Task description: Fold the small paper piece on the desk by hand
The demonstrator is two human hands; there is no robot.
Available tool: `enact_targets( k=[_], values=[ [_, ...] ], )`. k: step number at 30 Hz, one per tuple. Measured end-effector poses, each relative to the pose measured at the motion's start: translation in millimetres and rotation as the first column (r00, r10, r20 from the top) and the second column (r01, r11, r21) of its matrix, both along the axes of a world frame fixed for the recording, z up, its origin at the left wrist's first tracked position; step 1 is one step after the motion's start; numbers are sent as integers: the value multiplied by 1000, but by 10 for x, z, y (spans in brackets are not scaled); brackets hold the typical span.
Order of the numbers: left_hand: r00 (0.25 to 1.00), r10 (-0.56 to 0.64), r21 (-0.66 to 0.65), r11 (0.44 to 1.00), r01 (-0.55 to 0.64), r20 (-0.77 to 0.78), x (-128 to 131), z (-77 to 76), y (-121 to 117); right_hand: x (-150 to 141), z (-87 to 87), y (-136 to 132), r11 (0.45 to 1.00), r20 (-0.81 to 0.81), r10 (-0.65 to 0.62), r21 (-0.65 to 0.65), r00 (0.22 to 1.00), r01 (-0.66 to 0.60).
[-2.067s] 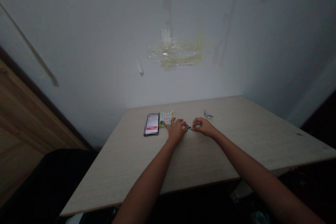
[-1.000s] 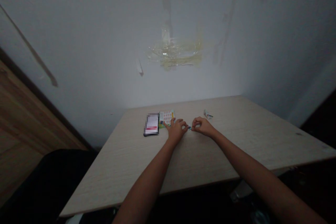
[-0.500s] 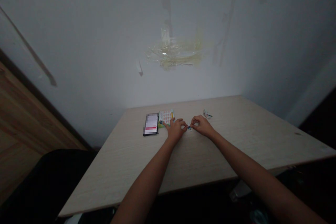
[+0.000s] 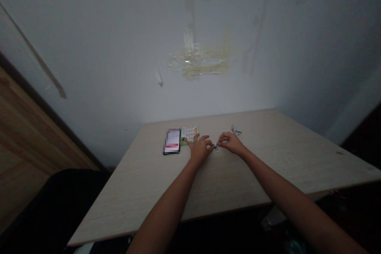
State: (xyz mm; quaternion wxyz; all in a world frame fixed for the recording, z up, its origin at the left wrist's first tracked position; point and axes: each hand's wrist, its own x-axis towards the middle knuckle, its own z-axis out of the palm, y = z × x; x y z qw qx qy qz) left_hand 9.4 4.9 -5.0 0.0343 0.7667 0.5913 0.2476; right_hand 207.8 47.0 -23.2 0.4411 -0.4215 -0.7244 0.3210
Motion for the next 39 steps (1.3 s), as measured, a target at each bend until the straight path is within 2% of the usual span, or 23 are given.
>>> enact_targets(
  k=[9,19,22,26,30,35,39],
  values=[
    [1000,14,-81,997,-14,-5,-6,36,-2,-21,97,-22,991,191,-64,130,980,39],
    [1000,8,-110,994,-7,2,0,55,-25,-55,58,55,977,242,-161,180,957,118],
    [1000,10,-91,996,-9,3,1,47,-29,-61,48,64,984,186,-142,135,972,118],
    [1000,8,-99,995,-7,7,1,51,-37,-48,32,68,997,35,-70,33,997,69],
    [1000,-2,-80,997,2,3,8,46,-43,-33,11,65,997,-95,-64,-41,993,60],
    [1000,11,-43,999,-12,-26,21,25,-37,-37,0,49,999,-28,-6,-54,1000,5],
    [1000,3,-66,998,-4,-12,10,24,-26,-38,23,34,1000,61,-15,-4,998,15]
  ],
)
